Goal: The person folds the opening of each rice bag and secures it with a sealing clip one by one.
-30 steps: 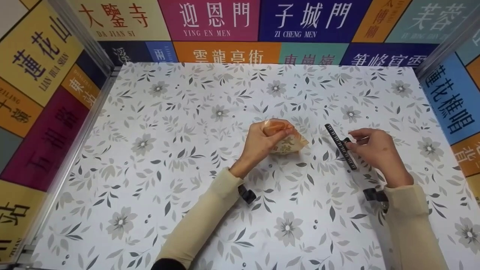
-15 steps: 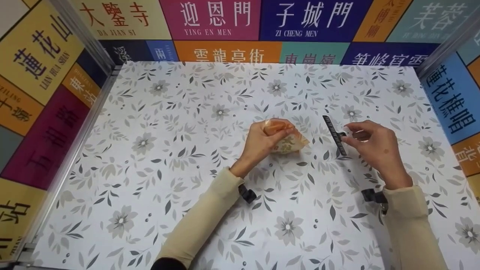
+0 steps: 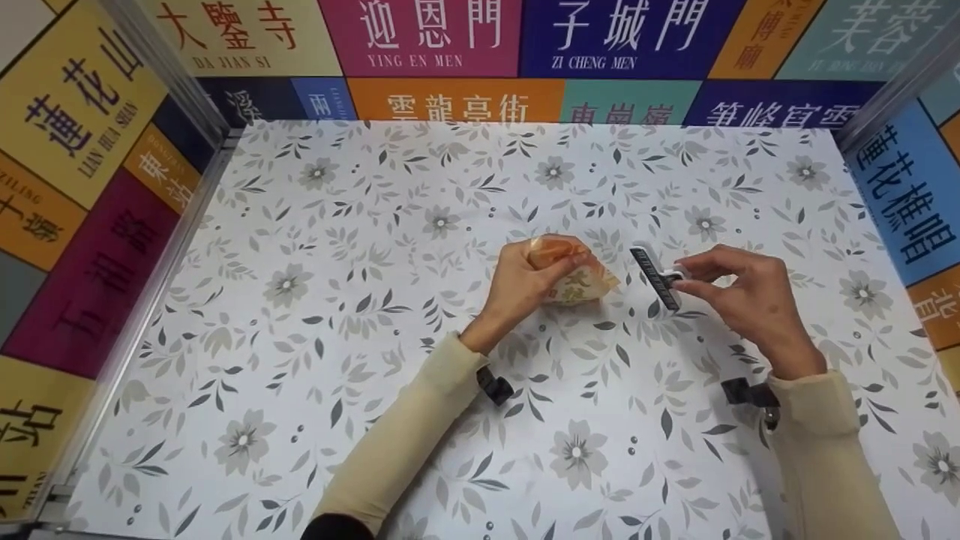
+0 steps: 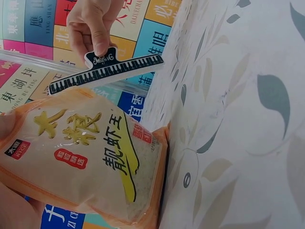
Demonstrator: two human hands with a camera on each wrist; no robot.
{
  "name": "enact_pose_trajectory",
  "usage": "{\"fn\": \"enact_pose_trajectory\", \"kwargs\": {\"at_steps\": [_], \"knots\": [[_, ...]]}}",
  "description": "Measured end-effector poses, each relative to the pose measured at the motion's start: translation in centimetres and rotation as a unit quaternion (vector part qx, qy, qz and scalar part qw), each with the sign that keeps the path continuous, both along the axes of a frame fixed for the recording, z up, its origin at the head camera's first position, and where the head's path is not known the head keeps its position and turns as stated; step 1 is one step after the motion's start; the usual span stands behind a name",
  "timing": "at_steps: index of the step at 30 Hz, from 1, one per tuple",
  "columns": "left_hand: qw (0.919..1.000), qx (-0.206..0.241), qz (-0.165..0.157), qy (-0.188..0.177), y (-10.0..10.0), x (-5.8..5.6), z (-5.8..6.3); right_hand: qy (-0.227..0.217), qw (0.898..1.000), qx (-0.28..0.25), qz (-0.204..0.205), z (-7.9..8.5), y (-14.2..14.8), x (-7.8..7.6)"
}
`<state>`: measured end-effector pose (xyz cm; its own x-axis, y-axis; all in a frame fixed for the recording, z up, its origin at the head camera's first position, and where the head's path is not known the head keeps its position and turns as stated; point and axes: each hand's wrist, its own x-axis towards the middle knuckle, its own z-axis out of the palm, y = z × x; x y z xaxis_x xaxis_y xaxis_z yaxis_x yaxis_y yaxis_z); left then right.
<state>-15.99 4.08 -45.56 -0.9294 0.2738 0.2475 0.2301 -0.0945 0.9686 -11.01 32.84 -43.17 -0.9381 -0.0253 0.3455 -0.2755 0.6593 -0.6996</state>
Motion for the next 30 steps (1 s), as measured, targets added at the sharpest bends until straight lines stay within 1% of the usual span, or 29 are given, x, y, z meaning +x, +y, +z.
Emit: {"fn": "enact_pose_trajectory", "kwargs": {"at_steps": [4,9,12,16,20,23,30], "knots": [[1.0000,-0.005,0.003,-0.001,0.0,0.0,0.1,-0.023,1.000,0.000,0.007,-0.1,0.0,0.0],[1.0000,-0.002,0.000,-0.007,-0.1,0.0,0.1,-0.010,0.999,-0.005,0.046,-0.1,-0.3,0.0],[1.0000,-0.005,0.000,-0.007,-0.1,0.0,0.1,-0.013,0.998,-0.014,0.061,-0.1,-0.4,0.0],[1.0000,-0.006,-0.001,-0.005,0.0,0.0,0.1,-0.023,0.997,-0.017,0.068,-0.1,-0.5,0.1],[1.0000,0.001,-0.003,-0.002,0.0,0.0,0.2,-0.015,0.996,-0.022,0.080,-0.2,-0.6,0.0],[1.0000,-0.002,-0.003,0.000,0.0,0.0,0.2,-0.013,0.996,-0.023,0.084,-0.4,-0.7,-0.1],[1.0000,-0.001,-0.006,0.003,0.0,0.0,0.1,-0.033,0.996,-0.016,0.080,-0.6,-1.1,-0.2]]}}
